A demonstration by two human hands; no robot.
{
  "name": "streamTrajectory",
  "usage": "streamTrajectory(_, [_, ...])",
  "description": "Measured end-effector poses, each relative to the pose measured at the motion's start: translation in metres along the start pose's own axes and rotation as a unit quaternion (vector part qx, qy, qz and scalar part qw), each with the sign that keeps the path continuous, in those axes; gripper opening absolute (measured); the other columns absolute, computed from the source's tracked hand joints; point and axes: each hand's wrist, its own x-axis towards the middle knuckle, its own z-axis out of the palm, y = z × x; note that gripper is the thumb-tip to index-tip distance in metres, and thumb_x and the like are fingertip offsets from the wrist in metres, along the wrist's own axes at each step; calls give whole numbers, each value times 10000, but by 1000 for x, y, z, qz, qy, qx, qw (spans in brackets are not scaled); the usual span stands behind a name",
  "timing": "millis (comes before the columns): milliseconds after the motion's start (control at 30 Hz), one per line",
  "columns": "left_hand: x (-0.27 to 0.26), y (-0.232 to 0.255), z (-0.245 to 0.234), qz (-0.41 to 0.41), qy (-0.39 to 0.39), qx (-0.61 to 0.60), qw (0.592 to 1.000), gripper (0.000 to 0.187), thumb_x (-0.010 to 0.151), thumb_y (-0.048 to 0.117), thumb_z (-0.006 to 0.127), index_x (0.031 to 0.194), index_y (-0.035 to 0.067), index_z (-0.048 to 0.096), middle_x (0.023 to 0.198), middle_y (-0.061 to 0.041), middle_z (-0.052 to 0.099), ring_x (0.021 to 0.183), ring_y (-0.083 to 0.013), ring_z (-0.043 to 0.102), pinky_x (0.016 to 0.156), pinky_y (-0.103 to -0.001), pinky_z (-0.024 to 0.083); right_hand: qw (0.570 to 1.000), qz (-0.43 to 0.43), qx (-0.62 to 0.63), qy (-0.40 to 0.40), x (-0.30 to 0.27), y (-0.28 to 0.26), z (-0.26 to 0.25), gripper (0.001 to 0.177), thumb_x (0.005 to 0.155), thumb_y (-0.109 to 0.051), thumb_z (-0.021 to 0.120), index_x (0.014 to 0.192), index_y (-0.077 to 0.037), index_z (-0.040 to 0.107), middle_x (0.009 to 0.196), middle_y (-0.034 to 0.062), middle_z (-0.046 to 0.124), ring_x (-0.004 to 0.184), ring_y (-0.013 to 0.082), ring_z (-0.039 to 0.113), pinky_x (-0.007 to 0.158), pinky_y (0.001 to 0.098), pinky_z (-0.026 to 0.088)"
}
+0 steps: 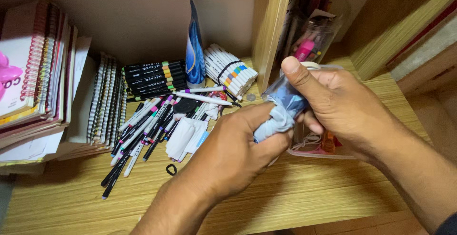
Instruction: The person wipes several cosmetic items with a cloth, including a copper tube, a silver tube, a light blue object, and a white pen-like item. Each item is wiped and then placed into a clear plastic container on the desk.
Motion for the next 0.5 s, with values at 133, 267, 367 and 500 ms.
streamTrajectory(133, [0, 7, 1, 31, 31, 67, 997, 177, 918, 209, 690, 1023, 67, 696, 840, -71, 701, 760, -137, 641, 687, -315, 528, 994, 42, 96, -16, -4, -1, 0, 522, 1014, -516, 587, 917, -18, 711, 706, 59, 638, 523, 109, 440, 476, 269, 375])
streamTrajectory(267, [8, 12, 8, -152, 41, -116, 981, 180, 901, 231, 688, 1000, 90, 739, 798, -67, 730, 687, -141, 642, 610, -302, 519, 981, -1, 178, -83, -4, -4, -2, 374, 1013, -393, 630, 1032, -24, 687, 837, 56, 638, 693, 115, 538, 620, 270, 475])
streamTrajectory(367, [11, 10, 7, -218, 54, -341, 913, 170, 883, 165, 697, 1017, 66, 732, 845, -43, 753, 719, -122, 677, 634, -284, 535, 975, -16, 190, -110, -6, -1, -5, 386, 972, -344, 611, 1137, -8, 706, 933, 59, 688, 814, 121, 592, 737, 285, 530])
streamTrajectory(500, [8, 2, 3, -212, 47, -538, 814, 230, 881, 44, 690, 1111, 41, 684, 872, -22, 730, 717, -113, 672, 658, -281, 549, 970, -15, 208, -122, -9, 4, -9, 446, 927, -224, 630, 1314, -4, 663, 1090, 65, 732, 1000, 138, 664, 914, 316, 557])
